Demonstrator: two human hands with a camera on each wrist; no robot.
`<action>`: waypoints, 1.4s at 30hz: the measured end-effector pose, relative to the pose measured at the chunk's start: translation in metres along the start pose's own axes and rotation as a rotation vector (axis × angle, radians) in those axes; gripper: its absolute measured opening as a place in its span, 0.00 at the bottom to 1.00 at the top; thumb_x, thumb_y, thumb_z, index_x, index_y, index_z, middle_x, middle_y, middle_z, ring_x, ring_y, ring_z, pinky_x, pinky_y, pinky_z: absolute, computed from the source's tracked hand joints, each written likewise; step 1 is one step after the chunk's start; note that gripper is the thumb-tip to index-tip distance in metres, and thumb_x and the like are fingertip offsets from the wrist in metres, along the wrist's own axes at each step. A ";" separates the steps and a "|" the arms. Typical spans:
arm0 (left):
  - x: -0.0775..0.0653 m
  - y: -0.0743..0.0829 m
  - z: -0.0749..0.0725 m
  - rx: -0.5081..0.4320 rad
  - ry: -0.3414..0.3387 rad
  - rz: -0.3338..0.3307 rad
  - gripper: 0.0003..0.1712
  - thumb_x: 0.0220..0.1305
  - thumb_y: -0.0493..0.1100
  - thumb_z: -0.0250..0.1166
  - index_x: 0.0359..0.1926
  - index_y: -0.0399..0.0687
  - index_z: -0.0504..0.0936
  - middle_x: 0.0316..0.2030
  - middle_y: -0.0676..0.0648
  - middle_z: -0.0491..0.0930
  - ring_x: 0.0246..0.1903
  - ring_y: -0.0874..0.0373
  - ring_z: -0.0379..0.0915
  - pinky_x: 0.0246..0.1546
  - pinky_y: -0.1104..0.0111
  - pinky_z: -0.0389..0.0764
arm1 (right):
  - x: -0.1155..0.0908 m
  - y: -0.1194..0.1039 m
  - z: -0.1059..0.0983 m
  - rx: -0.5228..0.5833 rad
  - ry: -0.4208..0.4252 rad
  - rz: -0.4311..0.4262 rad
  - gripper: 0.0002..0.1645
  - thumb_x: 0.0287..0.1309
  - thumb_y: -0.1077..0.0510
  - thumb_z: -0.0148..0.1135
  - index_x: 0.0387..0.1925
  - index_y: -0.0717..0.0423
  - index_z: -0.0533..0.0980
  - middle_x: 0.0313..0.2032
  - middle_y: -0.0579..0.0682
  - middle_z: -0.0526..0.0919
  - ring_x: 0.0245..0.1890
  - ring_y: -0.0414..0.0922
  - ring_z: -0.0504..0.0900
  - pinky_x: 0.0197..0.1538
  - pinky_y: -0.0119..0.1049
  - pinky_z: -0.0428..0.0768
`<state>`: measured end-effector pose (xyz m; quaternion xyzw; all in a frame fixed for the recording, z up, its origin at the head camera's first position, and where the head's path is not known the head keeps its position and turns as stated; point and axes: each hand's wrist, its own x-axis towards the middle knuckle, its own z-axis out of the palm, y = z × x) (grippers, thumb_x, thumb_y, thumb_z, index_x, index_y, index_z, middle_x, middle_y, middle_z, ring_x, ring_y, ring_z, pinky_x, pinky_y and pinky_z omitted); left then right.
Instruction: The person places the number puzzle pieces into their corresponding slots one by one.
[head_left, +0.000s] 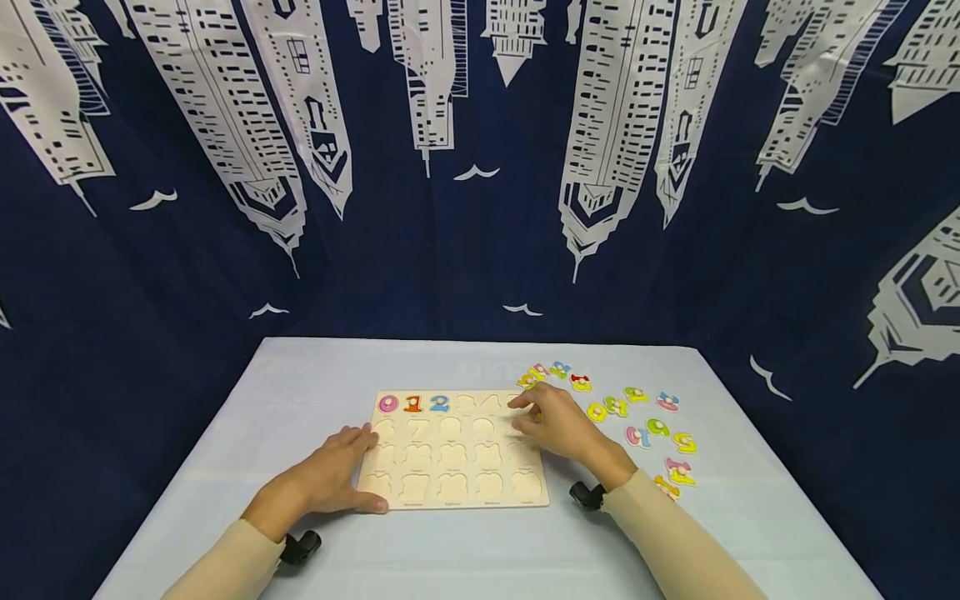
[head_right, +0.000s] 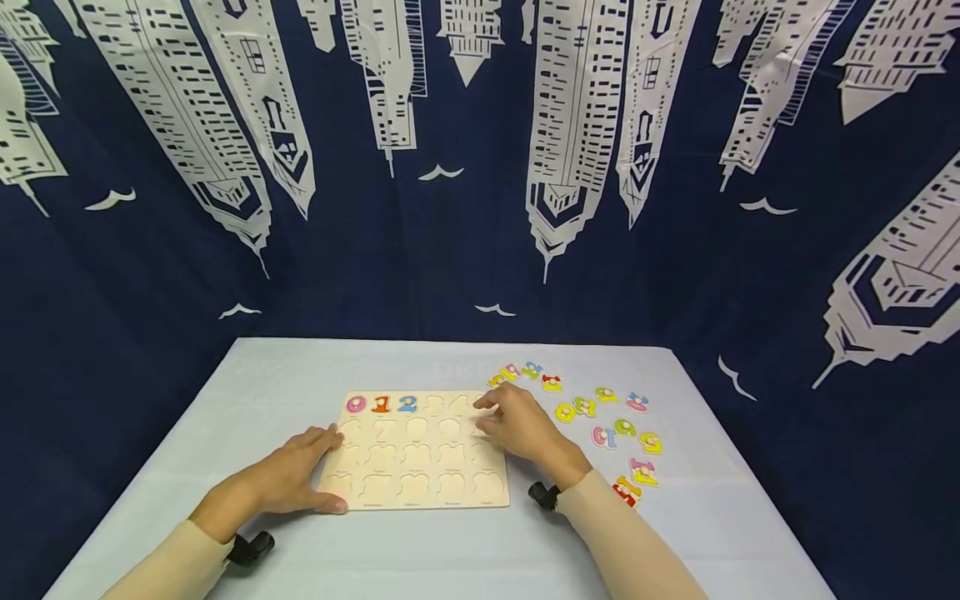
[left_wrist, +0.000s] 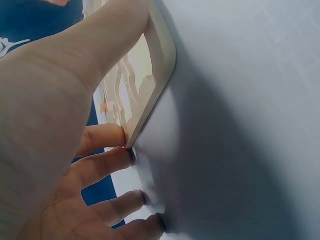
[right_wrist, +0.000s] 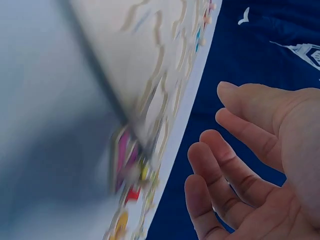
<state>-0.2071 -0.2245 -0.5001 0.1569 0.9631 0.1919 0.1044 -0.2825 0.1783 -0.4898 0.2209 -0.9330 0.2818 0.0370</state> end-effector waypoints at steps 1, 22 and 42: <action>0.001 0.000 0.000 0.003 0.002 0.001 0.70 0.55 0.68 0.92 0.85 0.32 0.71 0.89 0.23 0.61 0.88 0.18 0.57 0.86 0.25 0.65 | -0.005 0.004 -0.004 -0.006 0.000 -0.003 0.17 0.71 0.60 0.83 0.58 0.56 0.93 0.55 0.52 0.93 0.45 0.43 0.88 0.47 0.35 0.87; 0.000 0.000 0.000 0.015 0.005 -0.004 0.72 0.54 0.69 0.92 0.86 0.33 0.70 0.89 0.24 0.61 0.88 0.18 0.57 0.86 0.25 0.65 | -0.102 0.090 -0.080 -0.016 0.006 0.098 0.15 0.77 0.52 0.80 0.59 0.49 0.93 0.53 0.44 0.95 0.45 0.34 0.87 0.52 0.33 0.92; 0.001 0.001 0.000 0.033 0.009 -0.002 0.73 0.55 0.68 0.92 0.87 0.32 0.68 0.87 0.23 0.63 0.86 0.18 0.60 0.85 0.26 0.68 | -0.144 0.116 -0.088 0.010 -0.012 0.149 0.17 0.70 0.54 0.85 0.58 0.47 0.93 0.46 0.40 0.92 0.41 0.31 0.82 0.47 0.30 0.88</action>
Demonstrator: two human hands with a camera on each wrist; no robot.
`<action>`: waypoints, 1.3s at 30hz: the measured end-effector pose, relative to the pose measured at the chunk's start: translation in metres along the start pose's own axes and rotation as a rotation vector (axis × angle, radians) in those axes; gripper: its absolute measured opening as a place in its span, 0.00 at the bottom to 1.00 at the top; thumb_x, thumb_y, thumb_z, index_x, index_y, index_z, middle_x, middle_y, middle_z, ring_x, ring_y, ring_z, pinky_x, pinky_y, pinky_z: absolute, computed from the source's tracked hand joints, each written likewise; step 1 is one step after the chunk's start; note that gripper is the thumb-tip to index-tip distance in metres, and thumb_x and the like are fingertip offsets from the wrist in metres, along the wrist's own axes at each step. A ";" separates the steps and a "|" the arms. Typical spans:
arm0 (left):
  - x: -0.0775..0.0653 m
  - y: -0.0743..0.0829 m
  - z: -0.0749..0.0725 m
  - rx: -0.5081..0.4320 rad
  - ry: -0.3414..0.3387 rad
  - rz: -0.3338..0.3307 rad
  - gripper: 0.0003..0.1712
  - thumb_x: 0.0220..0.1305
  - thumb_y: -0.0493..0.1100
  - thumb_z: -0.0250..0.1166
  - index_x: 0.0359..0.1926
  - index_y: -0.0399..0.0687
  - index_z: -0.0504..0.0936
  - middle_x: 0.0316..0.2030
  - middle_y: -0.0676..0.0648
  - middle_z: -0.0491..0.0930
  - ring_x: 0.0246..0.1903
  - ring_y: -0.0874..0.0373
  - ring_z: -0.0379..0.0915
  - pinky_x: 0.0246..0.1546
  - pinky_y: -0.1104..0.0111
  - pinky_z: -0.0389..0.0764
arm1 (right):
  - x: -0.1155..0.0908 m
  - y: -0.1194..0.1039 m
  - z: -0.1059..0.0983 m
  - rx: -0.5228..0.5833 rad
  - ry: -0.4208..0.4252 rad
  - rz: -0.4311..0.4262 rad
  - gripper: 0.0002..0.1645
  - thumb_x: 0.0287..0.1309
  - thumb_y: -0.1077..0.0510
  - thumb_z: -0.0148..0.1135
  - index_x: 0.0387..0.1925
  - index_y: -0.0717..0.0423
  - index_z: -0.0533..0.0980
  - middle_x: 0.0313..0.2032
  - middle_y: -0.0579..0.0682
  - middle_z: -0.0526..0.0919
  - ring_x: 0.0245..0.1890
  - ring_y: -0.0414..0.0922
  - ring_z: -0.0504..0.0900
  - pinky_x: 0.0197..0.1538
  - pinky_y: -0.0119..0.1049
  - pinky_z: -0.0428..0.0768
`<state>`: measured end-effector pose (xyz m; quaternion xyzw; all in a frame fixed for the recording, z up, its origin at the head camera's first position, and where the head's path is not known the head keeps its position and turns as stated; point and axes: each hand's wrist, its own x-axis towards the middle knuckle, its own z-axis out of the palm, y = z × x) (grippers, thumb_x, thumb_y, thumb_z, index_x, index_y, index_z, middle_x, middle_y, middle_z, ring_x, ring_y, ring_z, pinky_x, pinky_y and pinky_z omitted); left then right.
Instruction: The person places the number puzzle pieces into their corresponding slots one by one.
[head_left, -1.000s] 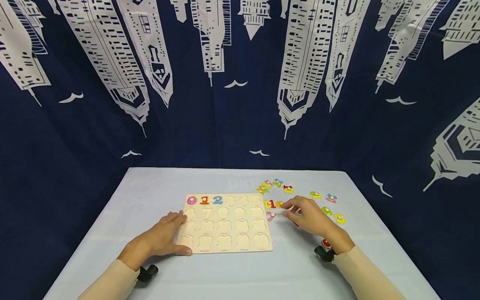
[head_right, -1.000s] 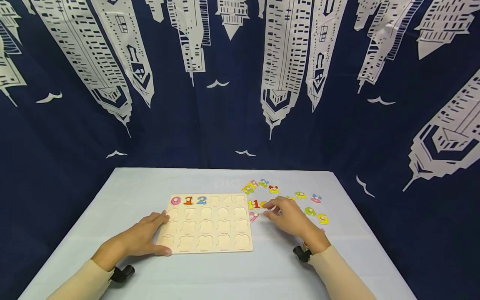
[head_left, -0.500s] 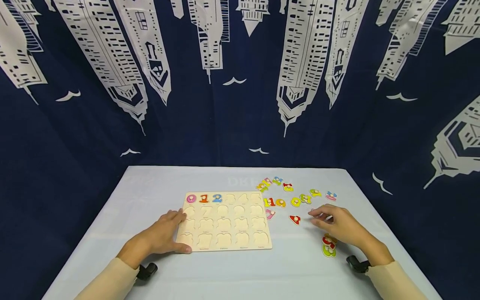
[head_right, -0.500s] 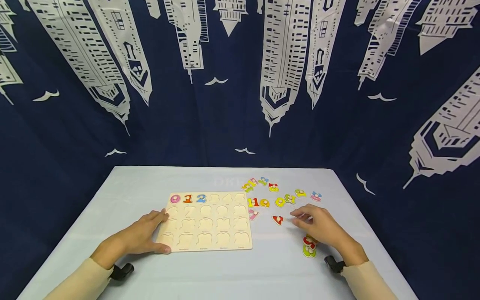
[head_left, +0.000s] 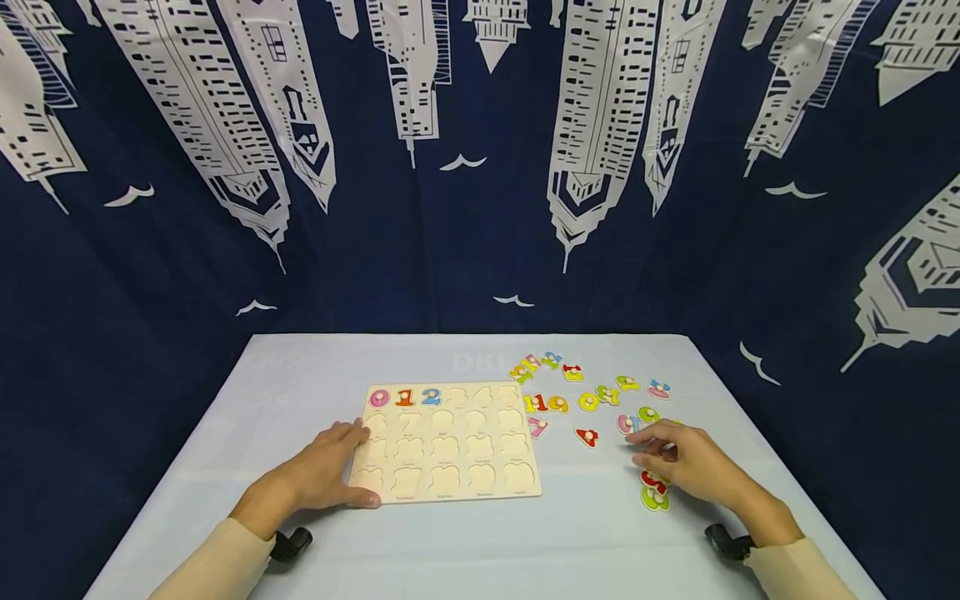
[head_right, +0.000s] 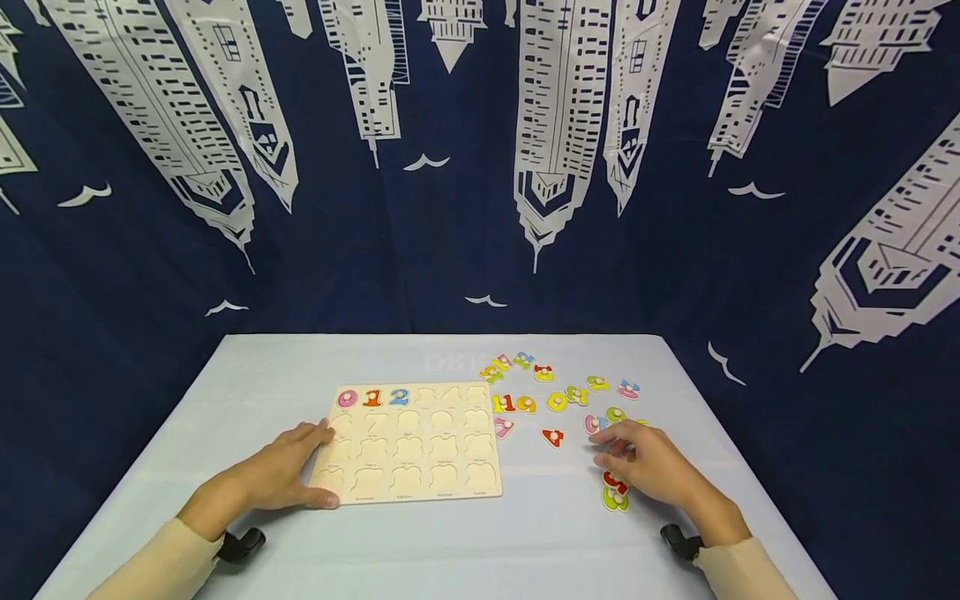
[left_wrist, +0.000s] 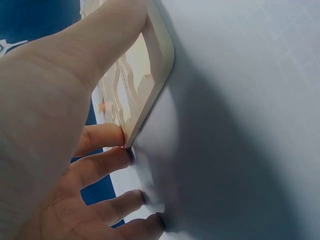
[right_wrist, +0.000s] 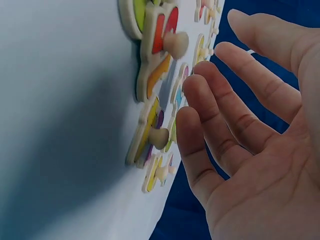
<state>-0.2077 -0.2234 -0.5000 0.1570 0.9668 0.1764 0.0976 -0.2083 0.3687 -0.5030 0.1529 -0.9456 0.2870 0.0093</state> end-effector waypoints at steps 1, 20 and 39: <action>0.000 0.000 0.000 0.003 0.001 0.002 0.73 0.55 0.68 0.92 0.87 0.32 0.69 0.87 0.23 0.63 0.86 0.18 0.60 0.85 0.26 0.68 | 0.000 -0.001 0.001 0.001 0.000 -0.002 0.17 0.70 0.54 0.86 0.58 0.47 0.93 0.47 0.40 0.92 0.42 0.31 0.83 0.48 0.30 0.89; -0.001 0.001 0.001 -0.001 -0.004 -0.005 0.71 0.56 0.67 0.92 0.87 0.34 0.69 0.88 0.24 0.62 0.87 0.19 0.59 0.85 0.26 0.68 | 0.006 -0.005 0.010 -0.020 -0.019 -0.024 0.20 0.70 0.52 0.85 0.61 0.47 0.92 0.45 0.40 0.90 0.39 0.32 0.80 0.43 0.29 0.84; -0.003 -0.001 0.002 -0.014 0.011 0.017 0.73 0.54 0.69 0.92 0.87 0.32 0.69 0.87 0.24 0.64 0.87 0.21 0.61 0.85 0.27 0.69 | 0.022 0.006 -0.012 -0.021 0.076 0.043 0.28 0.75 0.54 0.82 0.70 0.58 0.87 0.61 0.63 0.89 0.43 0.44 0.89 0.37 0.30 0.88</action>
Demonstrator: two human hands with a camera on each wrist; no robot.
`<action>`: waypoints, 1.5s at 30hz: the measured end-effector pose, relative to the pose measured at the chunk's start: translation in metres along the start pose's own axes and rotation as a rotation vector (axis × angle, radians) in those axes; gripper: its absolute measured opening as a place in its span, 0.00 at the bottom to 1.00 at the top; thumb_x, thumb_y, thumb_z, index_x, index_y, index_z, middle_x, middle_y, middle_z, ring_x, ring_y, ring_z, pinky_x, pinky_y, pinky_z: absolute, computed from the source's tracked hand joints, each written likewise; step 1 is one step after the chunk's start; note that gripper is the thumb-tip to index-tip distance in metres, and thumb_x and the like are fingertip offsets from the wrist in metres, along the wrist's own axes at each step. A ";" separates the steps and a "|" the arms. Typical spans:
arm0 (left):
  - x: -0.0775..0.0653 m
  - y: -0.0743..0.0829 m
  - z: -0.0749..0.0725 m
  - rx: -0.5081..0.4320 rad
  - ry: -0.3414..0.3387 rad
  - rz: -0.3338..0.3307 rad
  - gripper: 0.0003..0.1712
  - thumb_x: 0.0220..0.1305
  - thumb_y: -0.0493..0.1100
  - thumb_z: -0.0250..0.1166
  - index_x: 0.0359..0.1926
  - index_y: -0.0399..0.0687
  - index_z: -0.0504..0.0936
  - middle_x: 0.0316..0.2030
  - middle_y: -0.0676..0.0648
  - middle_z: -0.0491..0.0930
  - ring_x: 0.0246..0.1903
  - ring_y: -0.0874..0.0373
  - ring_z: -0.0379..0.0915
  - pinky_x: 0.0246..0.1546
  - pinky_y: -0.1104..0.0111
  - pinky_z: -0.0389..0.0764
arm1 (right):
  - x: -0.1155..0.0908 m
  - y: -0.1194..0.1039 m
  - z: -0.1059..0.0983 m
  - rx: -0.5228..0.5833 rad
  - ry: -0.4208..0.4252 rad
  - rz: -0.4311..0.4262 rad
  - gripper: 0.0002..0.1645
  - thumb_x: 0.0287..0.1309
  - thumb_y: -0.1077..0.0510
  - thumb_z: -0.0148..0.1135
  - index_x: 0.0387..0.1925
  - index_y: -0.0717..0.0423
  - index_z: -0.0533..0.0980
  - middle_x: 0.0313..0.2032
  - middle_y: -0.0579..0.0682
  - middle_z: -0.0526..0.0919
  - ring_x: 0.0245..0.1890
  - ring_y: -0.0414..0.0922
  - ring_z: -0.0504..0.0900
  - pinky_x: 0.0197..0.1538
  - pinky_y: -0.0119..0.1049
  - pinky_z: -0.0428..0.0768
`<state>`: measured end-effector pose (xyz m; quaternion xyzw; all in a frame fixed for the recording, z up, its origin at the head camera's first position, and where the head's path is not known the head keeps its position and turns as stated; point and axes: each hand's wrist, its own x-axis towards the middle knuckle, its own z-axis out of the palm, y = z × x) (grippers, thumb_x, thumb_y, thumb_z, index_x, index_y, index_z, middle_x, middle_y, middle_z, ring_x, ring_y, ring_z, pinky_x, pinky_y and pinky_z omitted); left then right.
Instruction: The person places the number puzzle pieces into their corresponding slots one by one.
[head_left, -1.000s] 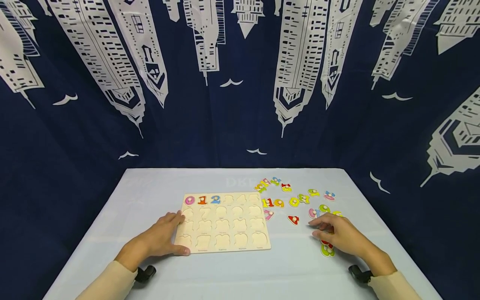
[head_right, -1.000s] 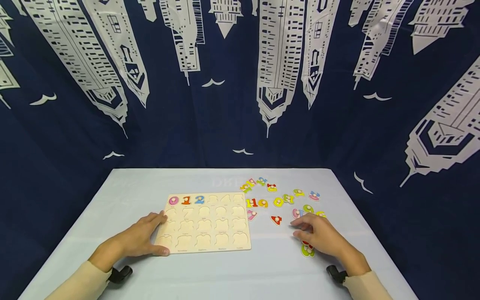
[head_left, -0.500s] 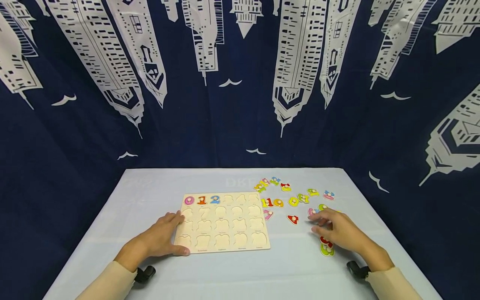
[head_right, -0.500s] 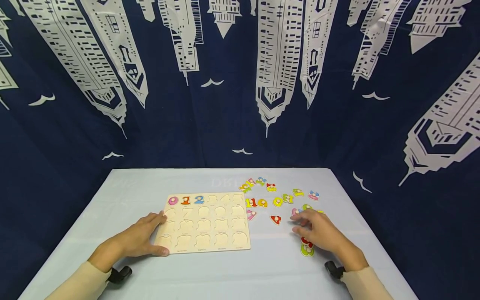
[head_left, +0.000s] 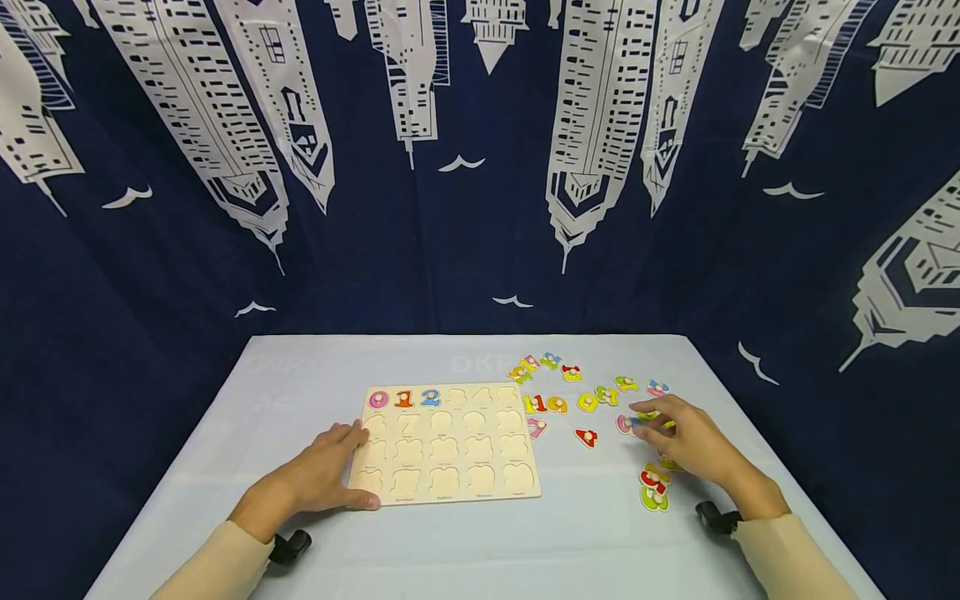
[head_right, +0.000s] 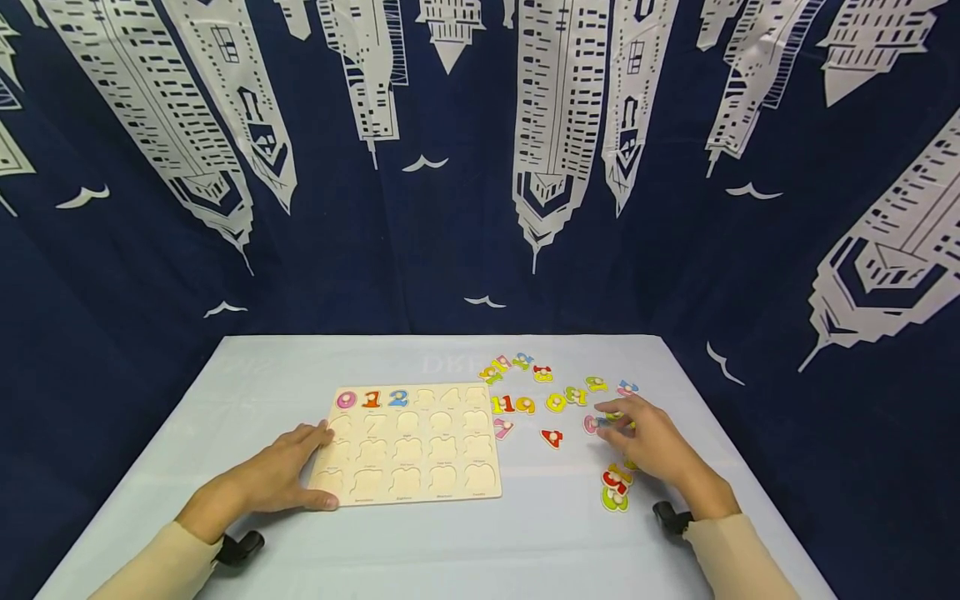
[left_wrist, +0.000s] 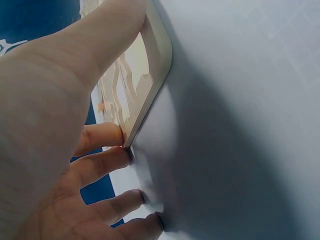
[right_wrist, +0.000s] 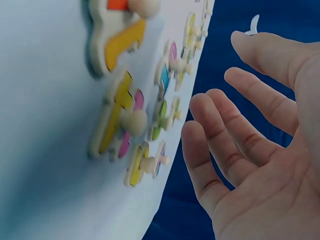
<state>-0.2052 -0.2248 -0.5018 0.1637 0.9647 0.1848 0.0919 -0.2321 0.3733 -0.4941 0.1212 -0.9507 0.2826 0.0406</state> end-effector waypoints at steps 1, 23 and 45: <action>0.000 0.000 0.000 0.004 -0.001 0.000 0.73 0.54 0.68 0.92 0.87 0.32 0.68 0.87 0.24 0.64 0.86 0.21 0.61 0.85 0.27 0.70 | 0.001 0.001 -0.002 0.010 0.001 0.007 0.29 0.75 0.54 0.81 0.71 0.58 0.86 0.61 0.64 0.88 0.43 0.45 0.90 0.36 0.30 0.89; 0.000 0.002 -0.002 0.008 0.001 -0.008 0.73 0.54 0.68 0.92 0.87 0.32 0.68 0.87 0.24 0.63 0.87 0.19 0.59 0.85 0.26 0.68 | -0.009 0.028 -0.027 -0.062 0.062 0.100 0.30 0.80 0.50 0.77 0.75 0.58 0.84 0.69 0.68 0.86 0.58 0.64 0.93 0.54 0.56 0.97; 0.001 0.001 0.000 0.017 0.009 0.002 0.75 0.54 0.68 0.92 0.87 0.31 0.67 0.86 0.24 0.66 0.85 0.20 0.63 0.84 0.27 0.71 | 0.010 0.051 -0.008 -0.091 0.004 0.110 0.30 0.75 0.55 0.78 0.73 0.61 0.84 0.66 0.70 0.86 0.56 0.62 0.86 0.61 0.60 0.88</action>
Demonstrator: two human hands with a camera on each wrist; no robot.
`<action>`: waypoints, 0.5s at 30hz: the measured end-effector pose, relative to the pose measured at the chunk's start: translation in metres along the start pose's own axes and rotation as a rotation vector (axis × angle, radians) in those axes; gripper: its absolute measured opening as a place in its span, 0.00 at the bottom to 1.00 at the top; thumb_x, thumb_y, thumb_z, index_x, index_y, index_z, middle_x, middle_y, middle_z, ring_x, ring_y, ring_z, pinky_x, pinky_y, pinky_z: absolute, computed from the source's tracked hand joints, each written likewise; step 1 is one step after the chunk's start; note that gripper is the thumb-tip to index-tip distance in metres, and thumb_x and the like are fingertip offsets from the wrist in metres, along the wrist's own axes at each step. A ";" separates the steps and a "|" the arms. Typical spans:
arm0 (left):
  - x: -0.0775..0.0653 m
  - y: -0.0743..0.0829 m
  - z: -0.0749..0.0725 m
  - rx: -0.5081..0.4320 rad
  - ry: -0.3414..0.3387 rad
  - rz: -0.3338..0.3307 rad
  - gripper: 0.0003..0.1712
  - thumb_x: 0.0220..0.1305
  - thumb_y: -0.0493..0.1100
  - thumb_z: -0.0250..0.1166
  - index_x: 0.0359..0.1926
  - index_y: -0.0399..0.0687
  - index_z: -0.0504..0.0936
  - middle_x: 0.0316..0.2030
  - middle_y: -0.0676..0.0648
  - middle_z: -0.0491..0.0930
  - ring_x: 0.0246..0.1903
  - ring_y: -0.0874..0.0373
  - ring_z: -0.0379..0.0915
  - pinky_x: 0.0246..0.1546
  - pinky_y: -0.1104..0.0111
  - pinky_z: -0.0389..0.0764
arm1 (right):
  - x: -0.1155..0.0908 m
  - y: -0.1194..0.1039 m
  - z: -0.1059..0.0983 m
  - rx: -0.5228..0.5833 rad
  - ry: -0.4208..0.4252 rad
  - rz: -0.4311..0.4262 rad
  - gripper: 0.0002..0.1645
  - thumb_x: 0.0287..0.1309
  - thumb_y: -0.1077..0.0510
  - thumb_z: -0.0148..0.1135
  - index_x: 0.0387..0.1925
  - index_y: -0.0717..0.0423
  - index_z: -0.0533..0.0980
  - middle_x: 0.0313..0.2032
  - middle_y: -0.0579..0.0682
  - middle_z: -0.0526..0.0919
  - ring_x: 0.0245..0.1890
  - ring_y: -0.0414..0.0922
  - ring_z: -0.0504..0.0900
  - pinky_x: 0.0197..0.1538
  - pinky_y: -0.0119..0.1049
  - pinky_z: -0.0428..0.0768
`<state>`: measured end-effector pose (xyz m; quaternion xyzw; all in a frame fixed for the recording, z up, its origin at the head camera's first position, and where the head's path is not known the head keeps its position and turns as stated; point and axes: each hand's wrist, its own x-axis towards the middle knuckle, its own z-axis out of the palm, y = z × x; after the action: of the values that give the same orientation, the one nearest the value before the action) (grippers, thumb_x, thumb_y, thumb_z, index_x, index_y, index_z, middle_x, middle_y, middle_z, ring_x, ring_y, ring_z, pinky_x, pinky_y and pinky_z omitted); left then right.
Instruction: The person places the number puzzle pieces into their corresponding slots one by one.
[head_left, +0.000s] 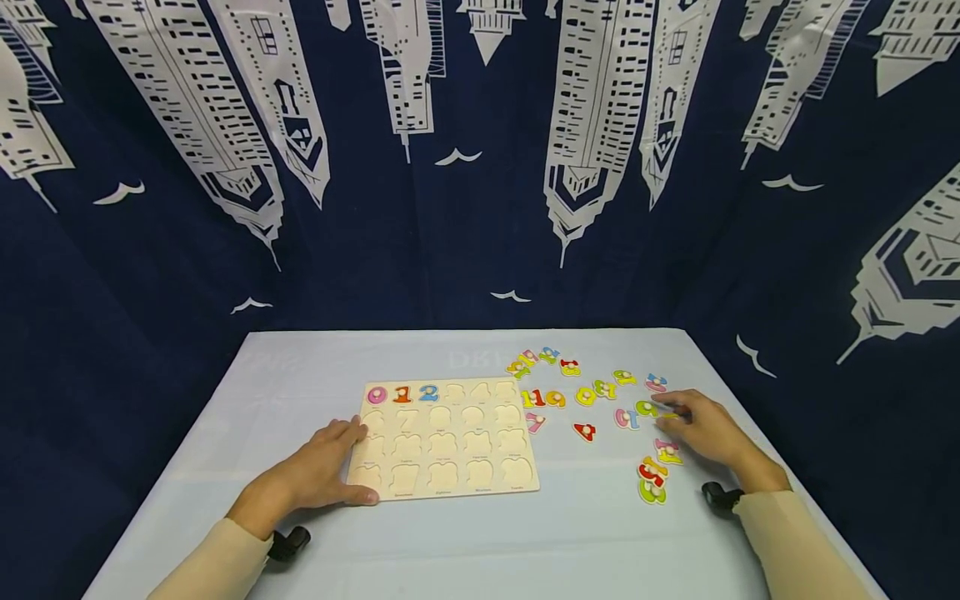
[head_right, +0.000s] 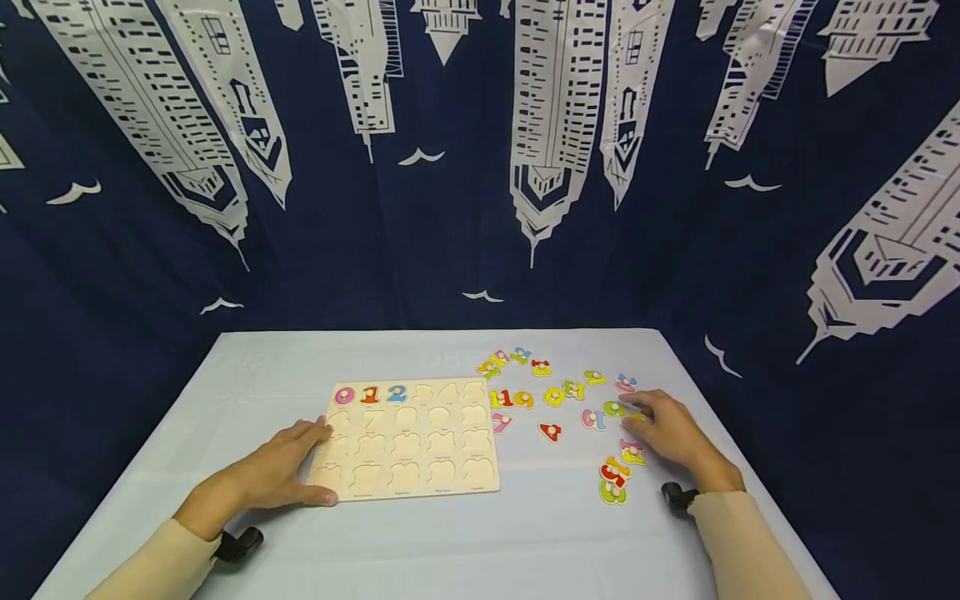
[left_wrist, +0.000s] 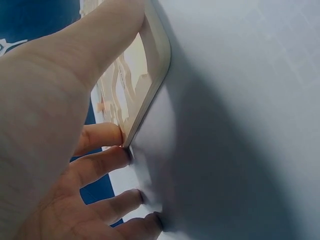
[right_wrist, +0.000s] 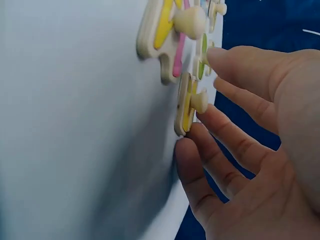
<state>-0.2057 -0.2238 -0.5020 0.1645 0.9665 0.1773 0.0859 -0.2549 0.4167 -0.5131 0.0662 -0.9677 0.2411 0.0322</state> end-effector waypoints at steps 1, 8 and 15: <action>0.000 0.000 0.000 -0.005 -0.001 -0.002 0.75 0.54 0.68 0.92 0.87 0.31 0.67 0.86 0.24 0.65 0.86 0.20 0.62 0.84 0.28 0.71 | 0.002 0.000 0.001 0.001 0.001 -0.006 0.30 0.74 0.55 0.79 0.72 0.60 0.85 0.64 0.69 0.86 0.54 0.59 0.85 0.58 0.55 0.87; 0.000 -0.001 -0.002 -0.007 -0.004 0.005 0.73 0.55 0.67 0.92 0.87 0.31 0.68 0.87 0.24 0.64 0.86 0.18 0.60 0.85 0.27 0.69 | 0.010 -0.004 0.006 0.023 -0.004 -0.029 0.23 0.74 0.56 0.80 0.67 0.54 0.90 0.57 0.63 0.86 0.45 0.48 0.80 0.42 0.33 0.76; -0.001 -0.001 0.000 -0.003 -0.004 0.008 0.75 0.55 0.68 0.92 0.87 0.29 0.66 0.86 0.24 0.65 0.85 0.20 0.62 0.85 0.28 0.70 | 0.014 -0.010 0.010 0.042 -0.037 -0.008 0.15 0.74 0.60 0.79 0.59 0.53 0.93 0.53 0.58 0.88 0.42 0.47 0.79 0.36 0.32 0.77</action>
<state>-0.2054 -0.2254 -0.5023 0.1687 0.9654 0.1785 0.0874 -0.2679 0.4019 -0.5155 0.0751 -0.9626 0.2601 0.0138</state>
